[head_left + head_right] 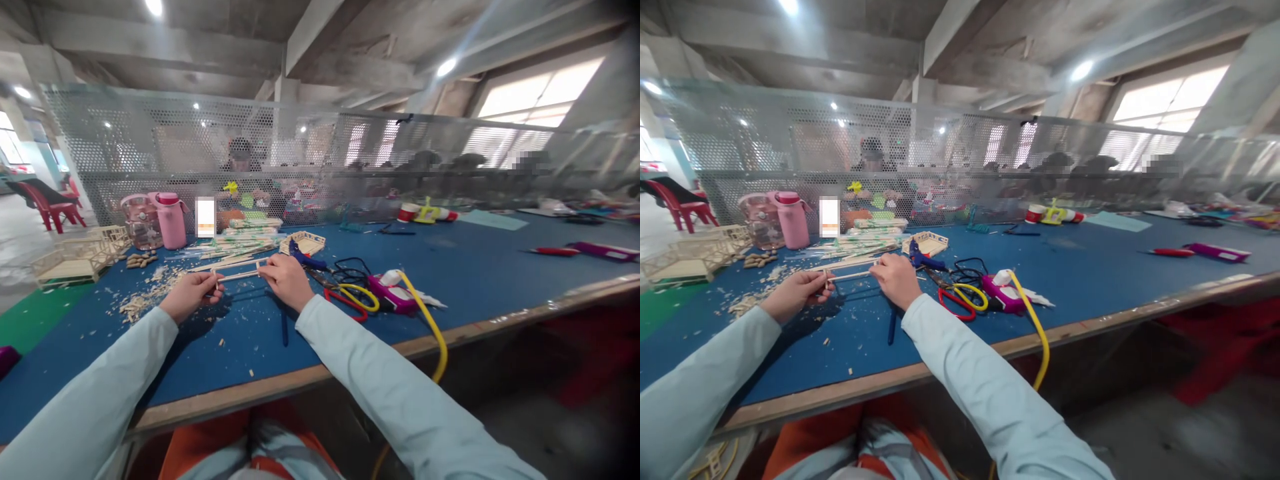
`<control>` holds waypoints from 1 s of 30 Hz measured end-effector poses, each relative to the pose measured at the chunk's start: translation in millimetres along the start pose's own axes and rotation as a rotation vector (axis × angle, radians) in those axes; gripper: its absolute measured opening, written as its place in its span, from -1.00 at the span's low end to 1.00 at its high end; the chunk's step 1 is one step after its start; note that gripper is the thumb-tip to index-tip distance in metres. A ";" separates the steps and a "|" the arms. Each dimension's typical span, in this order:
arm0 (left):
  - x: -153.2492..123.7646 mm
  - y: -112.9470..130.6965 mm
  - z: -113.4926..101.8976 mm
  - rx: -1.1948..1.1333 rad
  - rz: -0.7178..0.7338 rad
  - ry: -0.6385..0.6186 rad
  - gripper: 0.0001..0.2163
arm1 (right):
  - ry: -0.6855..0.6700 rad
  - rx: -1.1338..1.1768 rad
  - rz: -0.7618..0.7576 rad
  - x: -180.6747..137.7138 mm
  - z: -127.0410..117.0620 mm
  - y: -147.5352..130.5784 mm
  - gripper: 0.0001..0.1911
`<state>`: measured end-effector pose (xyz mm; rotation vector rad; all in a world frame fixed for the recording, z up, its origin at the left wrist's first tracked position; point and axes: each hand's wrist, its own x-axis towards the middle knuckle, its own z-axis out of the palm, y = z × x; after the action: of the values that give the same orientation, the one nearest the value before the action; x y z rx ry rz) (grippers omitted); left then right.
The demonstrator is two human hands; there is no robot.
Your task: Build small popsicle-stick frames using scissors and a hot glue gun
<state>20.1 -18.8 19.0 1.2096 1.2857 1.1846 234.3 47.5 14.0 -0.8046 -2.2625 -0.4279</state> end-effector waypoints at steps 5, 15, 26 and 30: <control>-0.8 1.2 -0.1 0.001 -0.039 0.069 -0.70 | -0.005 0.002 0.014 -0.4 3.4 -1.8 -0.76; -6.4 3.9 3.8 0.193 0.010 0.127 -0.59 | -0.037 -0.012 0.060 -0.4 6.8 -4.2 -0.75; -6.5 4.4 8.1 0.206 0.045 0.231 -0.62 | 0.050 0.174 0.079 1.1 3.7 -7.4 -0.79; -6.9 5.1 7.2 0.175 0.045 0.224 -0.62 | 0.268 0.624 0.329 -5.3 -25.8 -34.5 -0.73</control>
<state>27.8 -25.3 24.0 1.2637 1.5625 1.2895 227.6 6.3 26.0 -0.7123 -1.8071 0.2999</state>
